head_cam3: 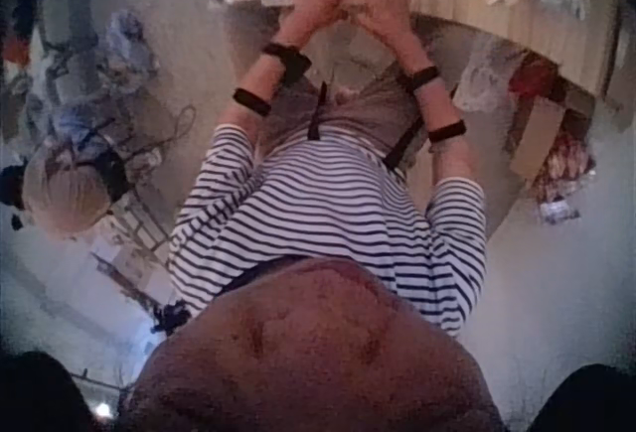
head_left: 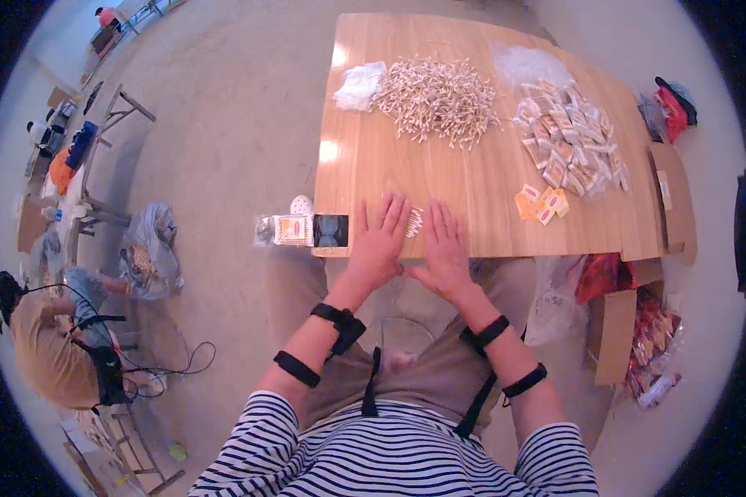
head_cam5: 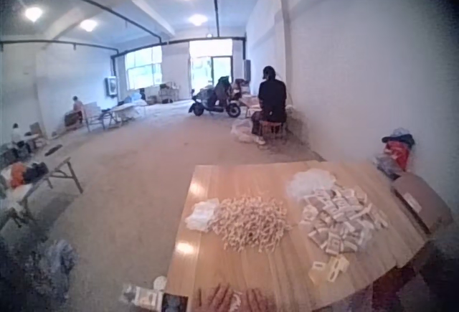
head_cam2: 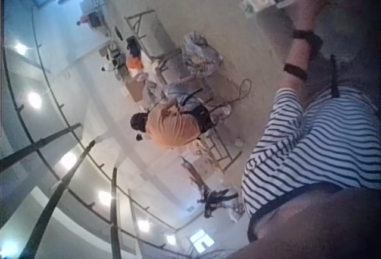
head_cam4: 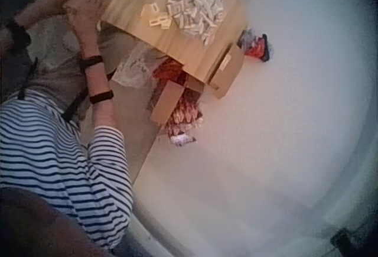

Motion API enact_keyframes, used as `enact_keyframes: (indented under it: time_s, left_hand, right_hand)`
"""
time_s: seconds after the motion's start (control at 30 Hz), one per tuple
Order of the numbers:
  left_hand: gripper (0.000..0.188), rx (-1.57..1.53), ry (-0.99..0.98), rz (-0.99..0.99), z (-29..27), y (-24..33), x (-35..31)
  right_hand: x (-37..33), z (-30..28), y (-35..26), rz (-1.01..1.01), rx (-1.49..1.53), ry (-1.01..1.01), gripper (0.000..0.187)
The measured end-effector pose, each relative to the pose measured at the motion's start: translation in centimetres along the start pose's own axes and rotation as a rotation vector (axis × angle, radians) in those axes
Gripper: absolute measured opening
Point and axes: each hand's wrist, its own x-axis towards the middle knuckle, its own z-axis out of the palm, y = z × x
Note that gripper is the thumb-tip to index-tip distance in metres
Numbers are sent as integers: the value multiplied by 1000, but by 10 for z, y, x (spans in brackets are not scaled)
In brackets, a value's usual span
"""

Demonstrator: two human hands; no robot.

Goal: Arranging and packaging small stick-like hygiene or medicinal products into boxes.

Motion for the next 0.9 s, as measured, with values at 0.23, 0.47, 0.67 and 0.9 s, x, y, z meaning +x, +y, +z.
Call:
enact_keyframes:
  time_s: [0.23, 0.47, 0.67, 0.9]
  left_hand:
    - [83, 166, 178, -104, 34, 11, -20]
    - [69, 209, 188, -106, 36, 2, -22]
    - [81, 197, 209, -80, 40, 6, -15]
    - [135, 24, 4, -199, -2, -20, -32]
  right_hand:
    - [18, 27, -22, -22, -194, 139, 86]
    - [25, 25, -28, -42, -153, 134, 68]
    - [31, 60, -15, -50, -369, 389, 102]
    - [24, 29, -36, 5, -213, 162, 101]
